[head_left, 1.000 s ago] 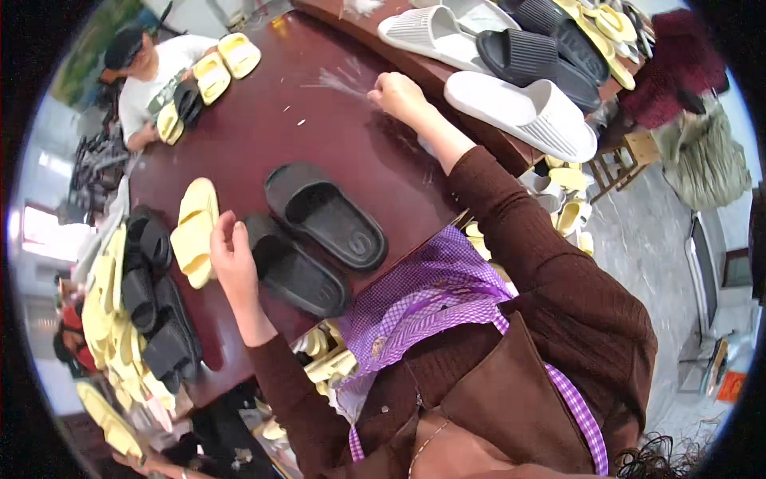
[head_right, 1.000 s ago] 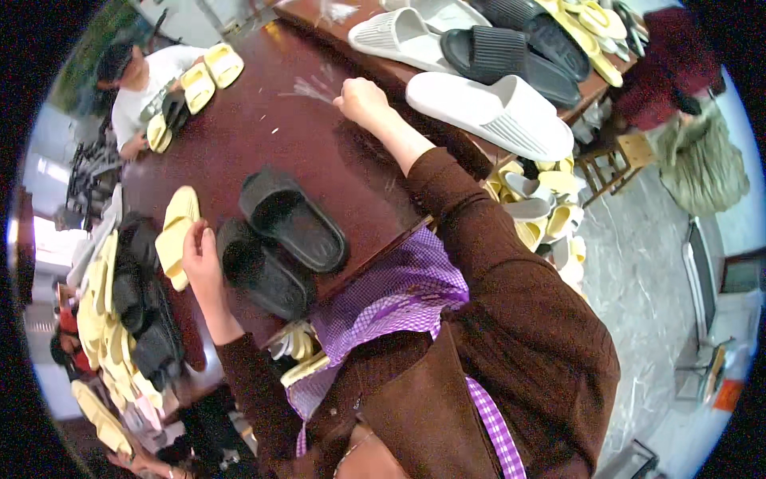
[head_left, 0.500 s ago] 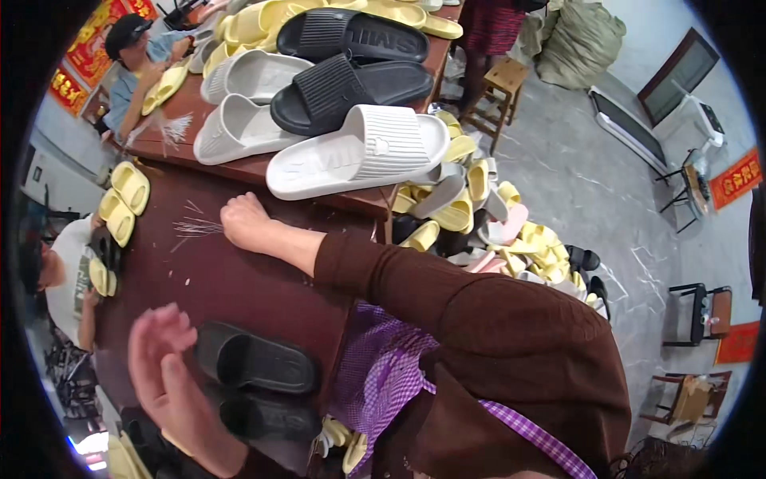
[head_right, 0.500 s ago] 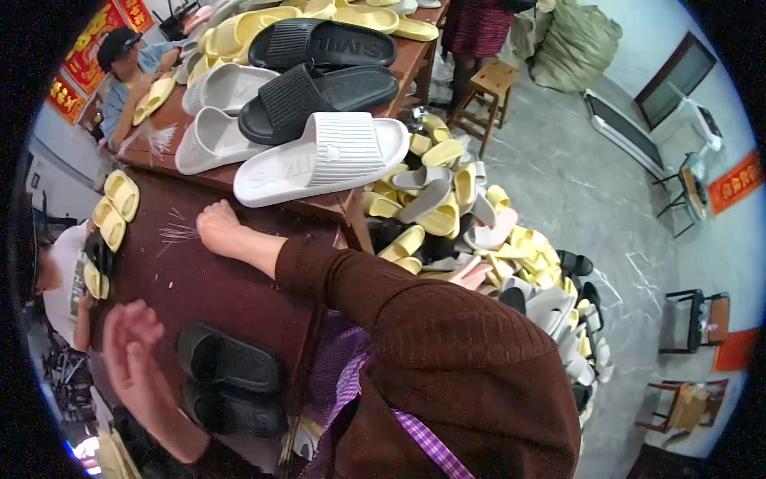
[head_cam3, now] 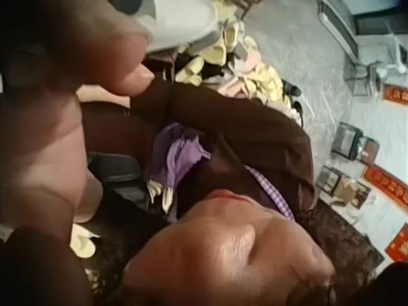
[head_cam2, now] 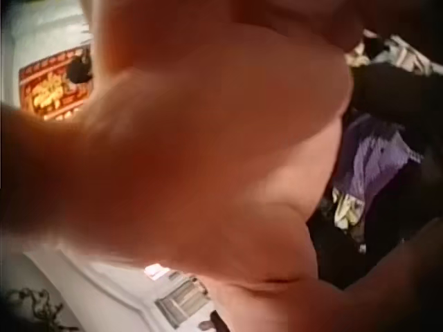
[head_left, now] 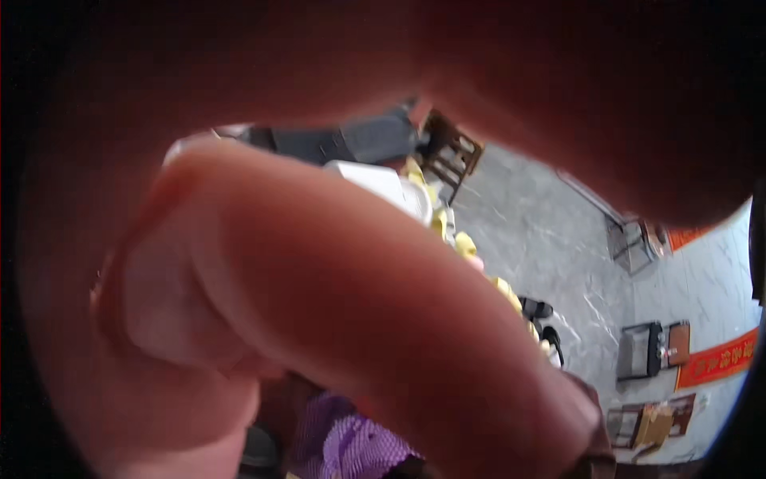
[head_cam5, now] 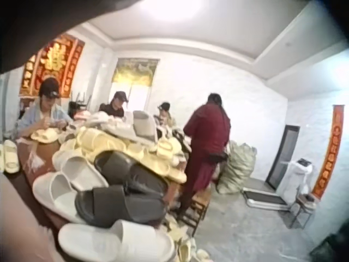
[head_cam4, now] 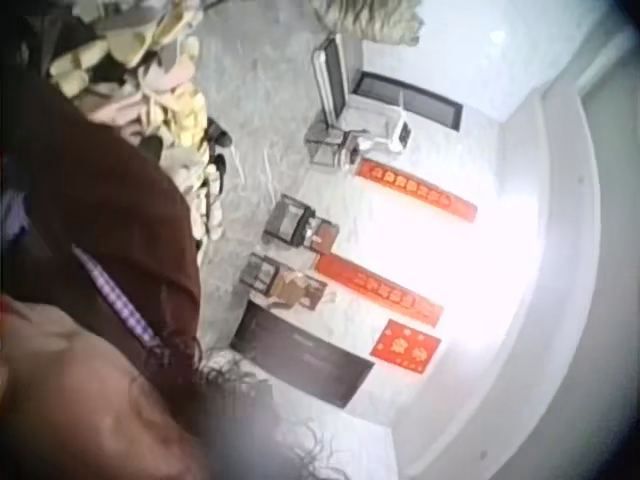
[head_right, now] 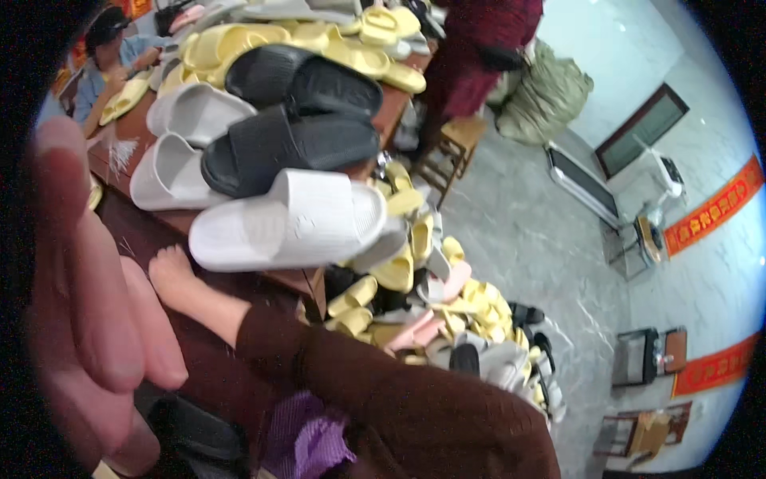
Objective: The person pairs slide sandals by threading plastic fasteners through each pair by hand and locking them, then places the fastened sandals onto a pile on the table.
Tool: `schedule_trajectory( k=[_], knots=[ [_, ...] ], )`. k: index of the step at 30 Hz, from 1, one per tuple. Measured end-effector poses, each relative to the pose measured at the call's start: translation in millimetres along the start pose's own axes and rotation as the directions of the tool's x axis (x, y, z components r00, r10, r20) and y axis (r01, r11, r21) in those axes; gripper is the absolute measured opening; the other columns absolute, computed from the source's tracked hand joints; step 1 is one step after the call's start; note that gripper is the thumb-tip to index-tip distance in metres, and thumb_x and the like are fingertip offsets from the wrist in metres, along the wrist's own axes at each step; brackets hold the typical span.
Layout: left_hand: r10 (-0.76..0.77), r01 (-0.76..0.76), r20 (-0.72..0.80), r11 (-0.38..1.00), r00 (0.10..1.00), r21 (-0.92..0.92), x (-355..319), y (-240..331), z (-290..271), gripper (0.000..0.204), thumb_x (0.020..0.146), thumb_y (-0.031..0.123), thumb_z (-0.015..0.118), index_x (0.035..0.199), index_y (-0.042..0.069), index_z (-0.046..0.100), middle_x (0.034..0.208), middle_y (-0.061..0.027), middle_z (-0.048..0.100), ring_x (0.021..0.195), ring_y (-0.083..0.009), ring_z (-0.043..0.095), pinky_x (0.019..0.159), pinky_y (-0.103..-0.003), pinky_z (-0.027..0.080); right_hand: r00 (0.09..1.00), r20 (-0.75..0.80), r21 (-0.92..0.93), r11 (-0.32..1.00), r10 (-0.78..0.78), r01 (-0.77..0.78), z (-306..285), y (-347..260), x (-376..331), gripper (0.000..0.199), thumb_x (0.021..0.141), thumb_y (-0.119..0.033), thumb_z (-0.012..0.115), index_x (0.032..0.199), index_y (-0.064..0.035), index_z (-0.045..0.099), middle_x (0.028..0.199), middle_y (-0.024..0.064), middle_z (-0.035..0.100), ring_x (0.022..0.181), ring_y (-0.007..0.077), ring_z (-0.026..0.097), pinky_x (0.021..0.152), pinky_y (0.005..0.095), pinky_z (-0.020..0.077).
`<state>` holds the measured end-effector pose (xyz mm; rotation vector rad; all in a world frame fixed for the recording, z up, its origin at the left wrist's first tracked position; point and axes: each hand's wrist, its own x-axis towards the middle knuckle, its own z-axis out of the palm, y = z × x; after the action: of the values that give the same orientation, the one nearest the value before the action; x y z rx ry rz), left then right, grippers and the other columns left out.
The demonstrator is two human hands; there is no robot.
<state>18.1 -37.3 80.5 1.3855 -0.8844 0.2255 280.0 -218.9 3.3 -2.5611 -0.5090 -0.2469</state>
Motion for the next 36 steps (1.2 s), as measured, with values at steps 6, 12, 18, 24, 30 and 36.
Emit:
schedule_trajectory(
  k=[6,12,18,24,30,36],
  knots=[
    [0.06,-0.043,-0.124,0.991,0.991,0.129,212,-12,95,0.068,0.086,0.03,0.056,0.138,-0.001,0.026,0.12,-0.0255,0.048,0.088,-0.0215,0.056,0.079,-0.032,0.045,0.993,0.1,-0.052,0.996,-0.061,0.067,8,-33,0,0.015,0.072,-0.013,0.057,0.082,-0.0053,0.067,0.087,0.0138,0.063,0.087,0.0271,0.059,0.078,0.0387,0.0426],
    [-0.059,0.1,-0.205,0.976,0.977,0.195,198,-4,103,0.065,0.087,0.027,0.055,0.139,0.0,0.026,0.121,-0.0266,0.048,0.085,-0.0209,0.056,0.076,-0.032,0.046,0.998,-0.003,-0.105,0.992,-0.065,0.065,18,-6,23,0.015,0.072,-0.013,0.057,0.081,-0.0064,0.067,0.085,0.0135,0.065,0.081,0.0276,0.063,0.071,0.0397,0.0476],
    [-0.036,0.218,-0.387,0.872,0.922,0.439,147,52,54,0.063,0.087,0.024,0.053,0.139,0.0,0.026,0.121,-0.0277,0.047,0.083,-0.0203,0.056,0.073,-0.032,0.047,0.982,0.18,-0.082,0.994,-0.059,0.075,-10,-22,17,0.018,0.078,-0.014,0.053,0.082,-0.004,0.068,0.087,0.0184,0.066,0.083,0.0313,0.066,0.073,0.042,0.051],
    [0.01,0.237,-0.442,0.833,0.897,0.5,133,78,22,0.061,0.088,0.022,0.052,0.139,0.001,0.026,0.122,-0.0288,0.046,0.08,-0.0197,0.056,0.071,-0.031,0.048,0.99,0.109,-0.047,0.995,-0.086,0.092,-1,-5,14,0.023,0.075,-0.024,0.061,0.086,-0.0041,0.065,0.088,0.0179,0.065,0.087,0.0339,0.062,0.078,0.0435,0.0474],
    [0.039,0.179,-0.417,0.864,0.908,0.471,85,111,28,0.059,0.088,0.019,0.051,0.139,0.001,0.026,0.123,-0.0299,0.045,0.077,-0.0191,0.056,0.068,-0.031,0.048,0.993,0.106,0.048,0.998,-0.049,0.044,-6,-8,13,0.022,0.08,-0.02,0.057,0.088,-0.0018,0.066,0.092,0.0185,0.065,0.094,0.0344,0.06,0.087,0.0463,0.0424],
    [-0.152,0.368,-0.616,0.898,0.773,0.24,63,78,15,0.049,0.086,0.01,0.052,0.131,-0.001,0.038,0.111,-0.0214,0.055,0.077,-0.0171,0.058,0.069,-0.027,0.047,0.995,-0.031,0.152,0.984,-0.092,0.096,-8,-9,9,0.021,0.077,-0.019,0.057,0.084,-0.0004,0.064,0.084,0.0203,0.064,0.086,0.0359,0.061,0.078,0.043,0.0469]
  ],
)
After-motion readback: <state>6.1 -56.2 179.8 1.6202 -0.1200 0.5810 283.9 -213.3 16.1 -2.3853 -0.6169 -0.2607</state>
